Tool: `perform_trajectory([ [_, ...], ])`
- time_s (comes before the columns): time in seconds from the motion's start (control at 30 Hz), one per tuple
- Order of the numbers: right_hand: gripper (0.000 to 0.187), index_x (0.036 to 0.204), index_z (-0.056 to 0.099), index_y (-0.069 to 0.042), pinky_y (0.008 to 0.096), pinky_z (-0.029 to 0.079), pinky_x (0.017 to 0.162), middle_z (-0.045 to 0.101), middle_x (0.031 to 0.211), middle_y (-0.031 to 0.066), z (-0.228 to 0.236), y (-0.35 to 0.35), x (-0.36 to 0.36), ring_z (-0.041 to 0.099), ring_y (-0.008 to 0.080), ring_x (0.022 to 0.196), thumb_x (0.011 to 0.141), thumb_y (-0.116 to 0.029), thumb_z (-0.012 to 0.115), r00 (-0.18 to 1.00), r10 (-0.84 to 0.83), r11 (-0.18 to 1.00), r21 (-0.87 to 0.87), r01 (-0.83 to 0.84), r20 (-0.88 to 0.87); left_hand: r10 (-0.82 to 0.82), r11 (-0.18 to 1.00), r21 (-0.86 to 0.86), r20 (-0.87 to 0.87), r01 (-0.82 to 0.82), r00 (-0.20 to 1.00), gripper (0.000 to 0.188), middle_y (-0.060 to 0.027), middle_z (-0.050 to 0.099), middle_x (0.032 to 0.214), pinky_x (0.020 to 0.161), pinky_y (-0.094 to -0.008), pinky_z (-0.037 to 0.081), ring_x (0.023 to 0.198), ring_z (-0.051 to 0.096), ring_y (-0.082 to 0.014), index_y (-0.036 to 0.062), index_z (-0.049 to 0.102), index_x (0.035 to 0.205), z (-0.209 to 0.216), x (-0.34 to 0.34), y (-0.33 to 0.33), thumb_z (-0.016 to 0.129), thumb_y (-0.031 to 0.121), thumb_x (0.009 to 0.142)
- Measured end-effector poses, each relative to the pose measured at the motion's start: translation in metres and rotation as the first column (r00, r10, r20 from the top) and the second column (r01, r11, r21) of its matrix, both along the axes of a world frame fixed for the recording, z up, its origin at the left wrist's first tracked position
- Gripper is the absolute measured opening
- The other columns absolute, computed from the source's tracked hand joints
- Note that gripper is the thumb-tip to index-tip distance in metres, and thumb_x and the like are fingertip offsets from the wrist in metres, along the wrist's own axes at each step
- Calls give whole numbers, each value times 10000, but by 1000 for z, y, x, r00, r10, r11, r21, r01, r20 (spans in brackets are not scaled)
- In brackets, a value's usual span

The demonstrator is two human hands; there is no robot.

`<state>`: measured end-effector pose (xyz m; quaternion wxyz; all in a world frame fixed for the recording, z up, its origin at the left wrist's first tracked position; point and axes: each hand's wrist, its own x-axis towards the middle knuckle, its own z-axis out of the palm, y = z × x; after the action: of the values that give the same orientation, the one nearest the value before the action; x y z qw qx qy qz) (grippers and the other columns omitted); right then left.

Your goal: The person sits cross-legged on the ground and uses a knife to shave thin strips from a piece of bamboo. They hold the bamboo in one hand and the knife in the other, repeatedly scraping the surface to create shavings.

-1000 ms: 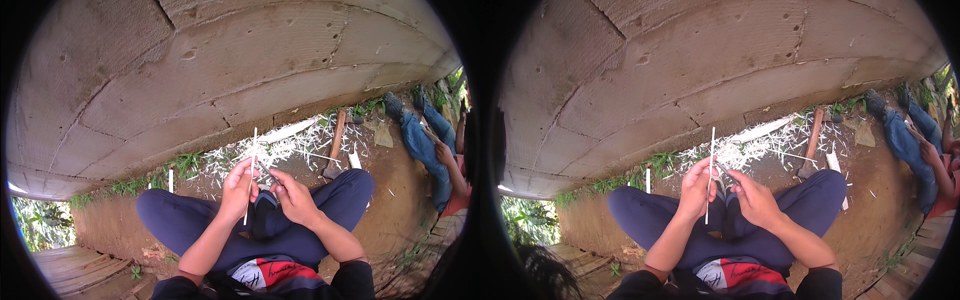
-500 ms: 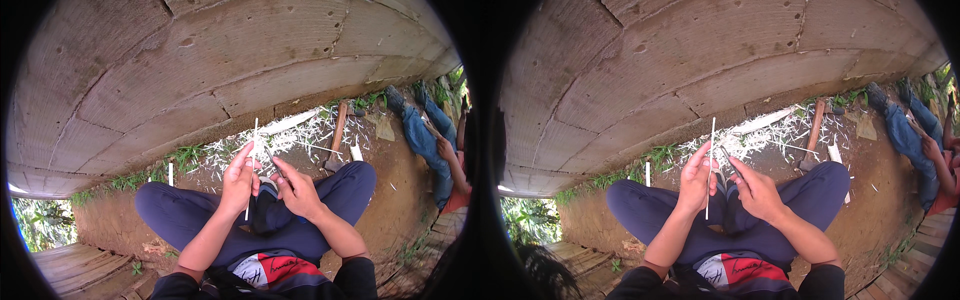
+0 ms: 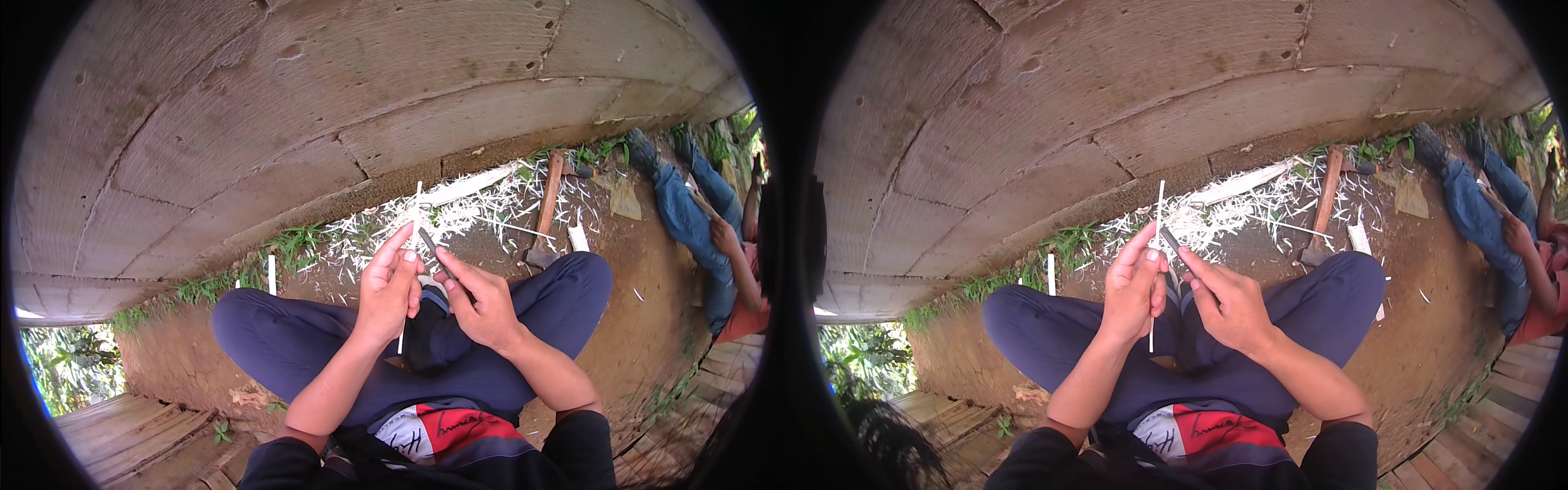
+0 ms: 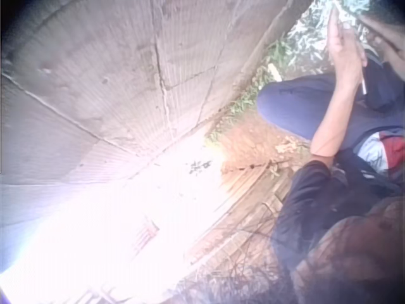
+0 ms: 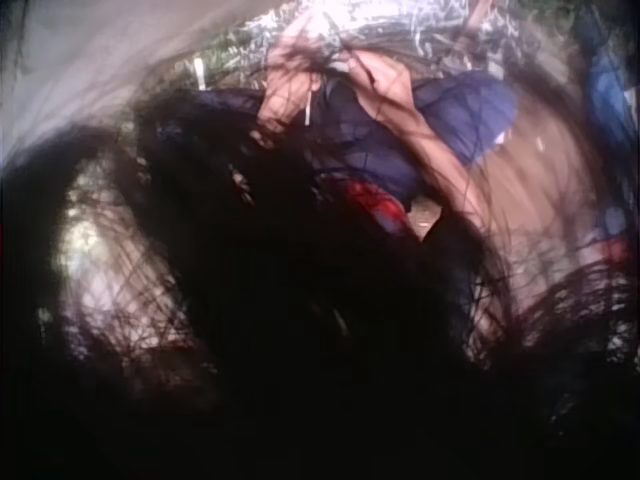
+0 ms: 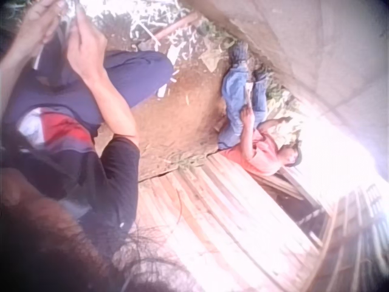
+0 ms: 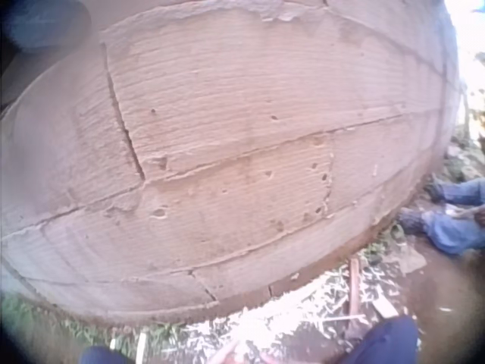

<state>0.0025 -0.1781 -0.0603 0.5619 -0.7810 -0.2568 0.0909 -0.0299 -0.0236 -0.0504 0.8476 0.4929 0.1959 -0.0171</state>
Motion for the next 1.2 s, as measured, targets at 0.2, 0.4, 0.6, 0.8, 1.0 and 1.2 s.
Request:
perform_trajectory([
  [0.2, 424, 1256, 523, -81, 314, 504, 676, 643, 892, 169, -1, 2, -1, 650, 266, 762, 841, 7, 530, 999, -14, 1000, 1, 14, 34, 7, 1000, 1, 1, -7, 1000, 420, -44, 504, 830, 333, -175, 330, 423, 410, -39, 37, 351, 1353, 1, 0, 0, 441, 118, 950],
  [0.4, 451, 1288, 495, -84, 283, 491, 646, 638, 873, 149, 0, 5, -1, 627, 215, 703, 850, 21, 518, 998, -65, 998, 22, 64, 5, -47, 997, 57, 0, 47, 999, 397, -35, 504, 808, 354, -177, 341, 428, 409, -32, 65, 401, 1343, -4, -7, -7, 451, 126, 954],
  [0.6, 453, 1304, 481, -88, 262, 475, 619, 626, 863, 125, 2, 5, -1, 589, 176, 661, 867, 27, 502, 992, -127, 989, 72, 128, -9, -43, 999, 25, 25, 42, 999, 397, -33, 513, 810, 358, -176, 337, 432, 406, -34, 85, 414, 1343, -7, -12, -14, 462, 128, 951],
  [0.8, 440, 1298, 474, -43, 253, 474, 646, 630, 878, 138, -1, 6, -7, 601, 154, 726, 867, 44, 497, 994, -36, 999, -20, 38, 104, 22, 1000, 20, 25, -22, 999, 399, -28, 521, 806, 358, -174, 330, 439, 402, -31, 78, 418, 1340, -5, -7, -4, 470, 121, 946],
  [1.0, 421, 1325, 433, -26, 259, 480, 588, 629, 883, 125, -1, -5, 12, 577, 127, 651, 906, -35, 468, 954, -300, 948, 102, 301, -25, -227, 967, 130, 31, 221, 974, 387, -15, 540, 803, 400, -171, 358, 459, 421, -27, 106, 449, 1329, -5, -21, -22, 483, 135, 944],
  [1.2, 453, 1360, 305, -44, 186, 418, 440, 581, 898, 76, 25, -39, 38, 452, 39, 529, 925, -64, 432, 822, -470, 759, 328, 563, -322, -192, 972, 145, 36, 185, 981, 396, -24, 549, 823, 402, -163, 353, 481, 434, -25, 85, 440, 1331, -3, -18, -17, 487, 138, 941],
])
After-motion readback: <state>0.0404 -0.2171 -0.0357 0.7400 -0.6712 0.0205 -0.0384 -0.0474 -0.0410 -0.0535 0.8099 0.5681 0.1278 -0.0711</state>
